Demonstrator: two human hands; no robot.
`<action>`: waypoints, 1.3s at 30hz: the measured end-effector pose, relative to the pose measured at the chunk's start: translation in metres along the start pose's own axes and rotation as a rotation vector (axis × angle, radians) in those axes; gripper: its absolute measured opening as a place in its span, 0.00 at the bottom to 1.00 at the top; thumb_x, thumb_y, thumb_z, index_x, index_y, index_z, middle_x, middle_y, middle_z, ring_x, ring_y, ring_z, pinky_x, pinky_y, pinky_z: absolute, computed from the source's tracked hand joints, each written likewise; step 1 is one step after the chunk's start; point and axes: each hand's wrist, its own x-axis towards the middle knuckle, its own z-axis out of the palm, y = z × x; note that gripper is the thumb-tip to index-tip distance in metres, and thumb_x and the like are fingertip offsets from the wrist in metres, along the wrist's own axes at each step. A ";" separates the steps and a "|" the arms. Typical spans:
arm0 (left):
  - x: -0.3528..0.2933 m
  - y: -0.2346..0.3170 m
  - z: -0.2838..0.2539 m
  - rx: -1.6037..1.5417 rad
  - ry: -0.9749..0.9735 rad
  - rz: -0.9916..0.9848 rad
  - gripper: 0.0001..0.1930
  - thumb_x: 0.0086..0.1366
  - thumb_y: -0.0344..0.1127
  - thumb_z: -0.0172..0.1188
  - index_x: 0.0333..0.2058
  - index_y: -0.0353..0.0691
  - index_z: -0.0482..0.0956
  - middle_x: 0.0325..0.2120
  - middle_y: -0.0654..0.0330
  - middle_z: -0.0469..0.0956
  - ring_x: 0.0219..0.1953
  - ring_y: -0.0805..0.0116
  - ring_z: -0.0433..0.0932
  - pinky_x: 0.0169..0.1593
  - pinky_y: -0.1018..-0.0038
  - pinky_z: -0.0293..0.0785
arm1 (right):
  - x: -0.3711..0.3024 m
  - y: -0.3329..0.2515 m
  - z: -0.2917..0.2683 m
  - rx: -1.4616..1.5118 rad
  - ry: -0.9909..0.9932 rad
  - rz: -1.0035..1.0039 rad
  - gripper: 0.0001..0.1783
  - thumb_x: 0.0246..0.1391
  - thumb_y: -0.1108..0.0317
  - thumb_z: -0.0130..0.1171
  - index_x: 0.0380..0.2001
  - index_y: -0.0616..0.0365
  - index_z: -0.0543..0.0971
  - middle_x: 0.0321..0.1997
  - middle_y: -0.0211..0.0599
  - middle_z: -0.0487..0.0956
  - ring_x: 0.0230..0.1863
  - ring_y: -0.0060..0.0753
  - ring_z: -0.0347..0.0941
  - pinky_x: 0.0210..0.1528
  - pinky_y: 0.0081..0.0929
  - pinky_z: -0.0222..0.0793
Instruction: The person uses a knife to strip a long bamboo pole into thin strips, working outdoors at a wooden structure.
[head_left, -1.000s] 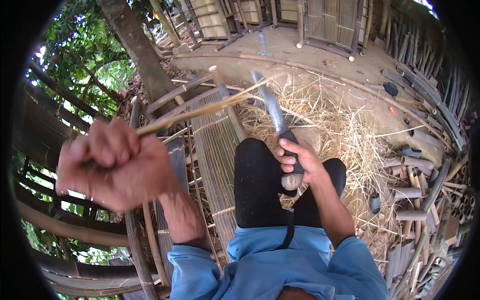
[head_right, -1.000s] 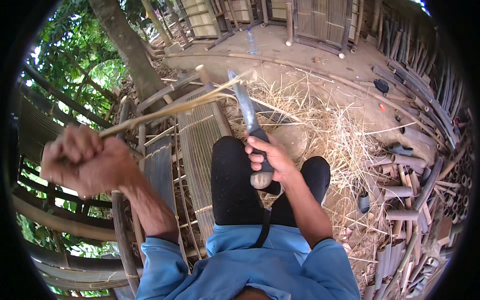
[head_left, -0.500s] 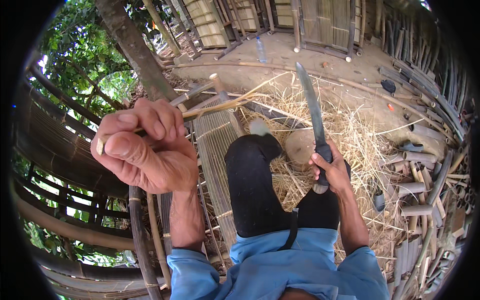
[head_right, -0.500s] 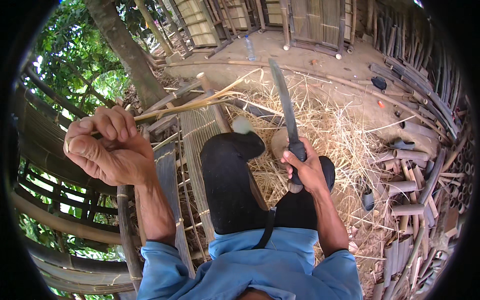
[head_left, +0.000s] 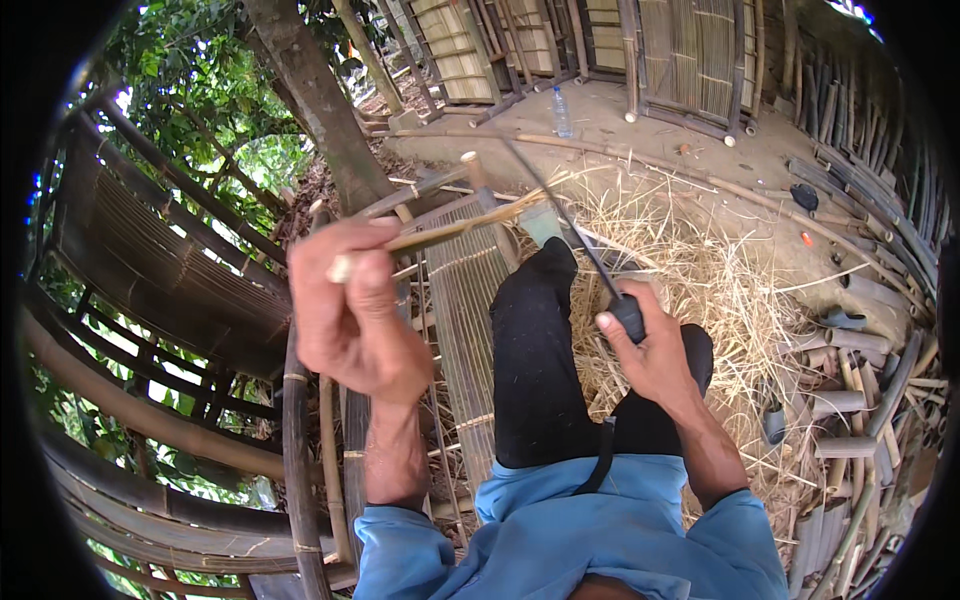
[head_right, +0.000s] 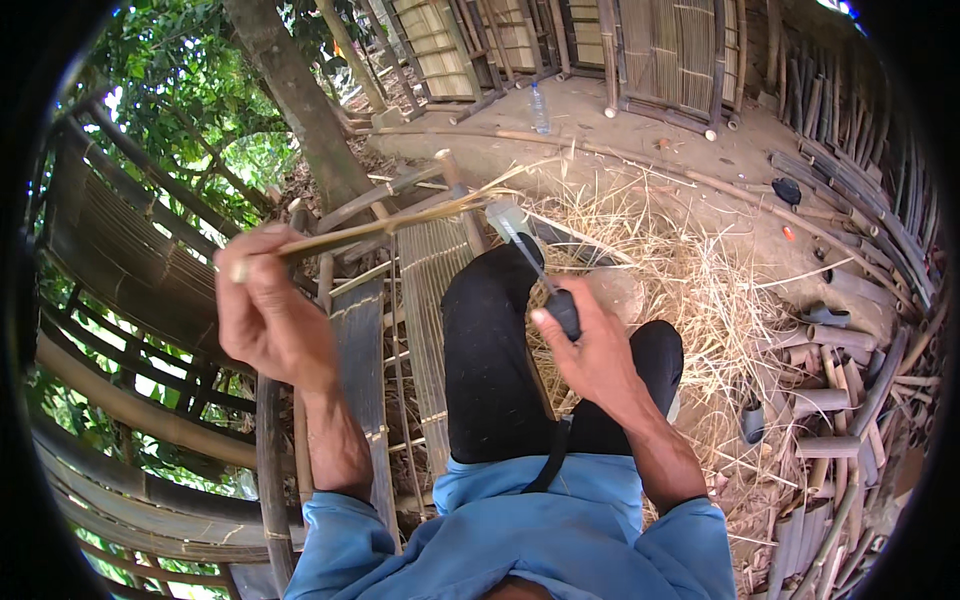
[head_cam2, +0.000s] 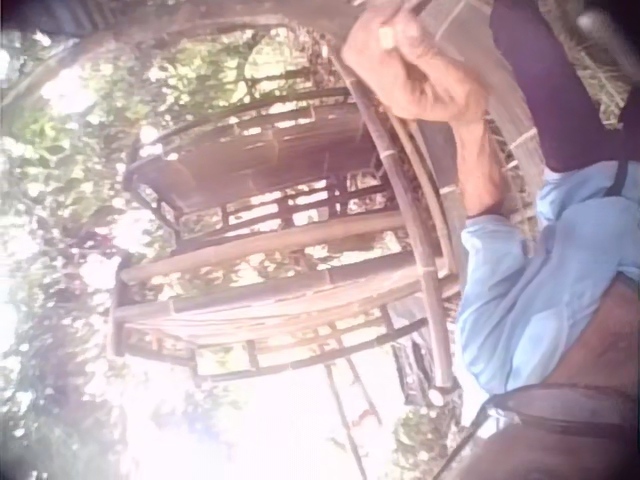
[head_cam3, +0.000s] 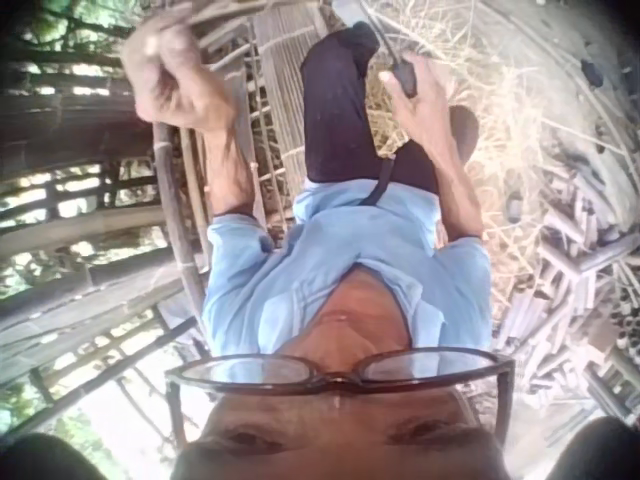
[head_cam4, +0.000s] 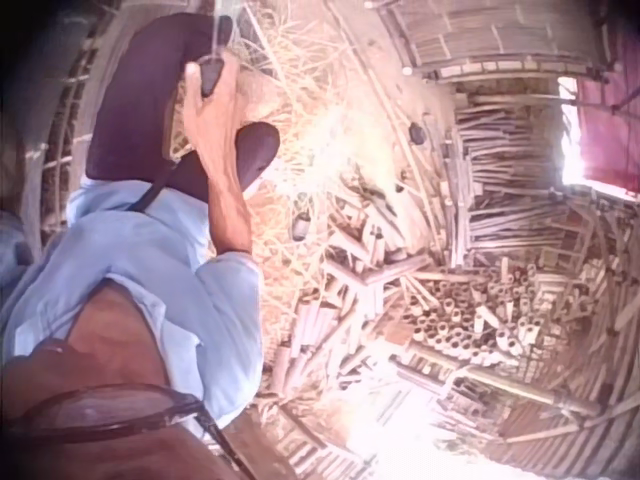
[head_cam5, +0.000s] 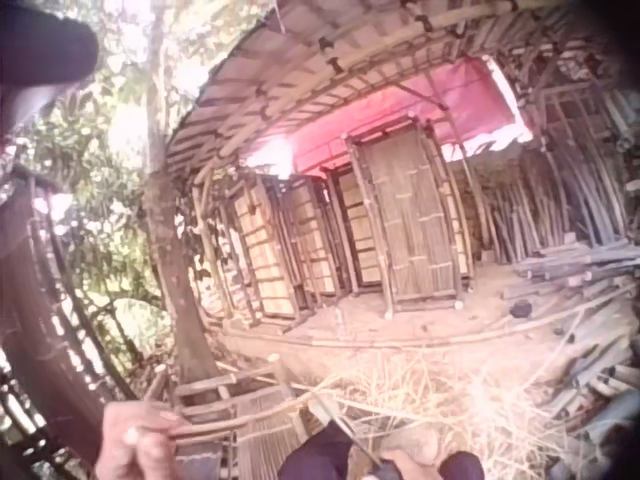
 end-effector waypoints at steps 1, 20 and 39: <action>-0.006 -0.004 0.002 0.055 -0.030 0.070 0.07 0.68 0.26 0.62 0.40 0.27 0.81 0.38 0.50 0.81 0.37 0.63 0.79 0.43 0.70 0.76 | -0.002 -0.013 0.002 0.011 0.005 -0.002 0.20 0.64 0.63 0.63 0.54 0.59 0.73 0.28 0.40 0.76 0.29 0.35 0.78 0.34 0.34 0.72; -0.060 0.040 0.046 -0.434 0.305 -0.077 0.14 0.77 0.48 0.49 0.40 0.42 0.70 0.19 0.64 0.66 0.20 0.75 0.65 0.27 0.72 0.73 | -0.014 0.035 0.024 0.050 -0.064 -0.094 0.19 0.62 0.62 0.65 0.52 0.59 0.74 0.30 0.54 0.81 0.29 0.55 0.82 0.30 0.41 0.74; -0.109 0.032 -0.015 0.133 -0.053 -0.085 0.10 0.74 0.40 0.57 0.38 0.39 0.75 0.36 0.59 0.68 0.41 0.62 0.70 0.41 0.68 0.75 | -0.010 -0.021 0.045 -0.142 -0.136 -0.511 0.14 0.57 0.64 0.68 0.42 0.57 0.76 0.23 0.37 0.72 0.18 0.36 0.74 0.17 0.33 0.71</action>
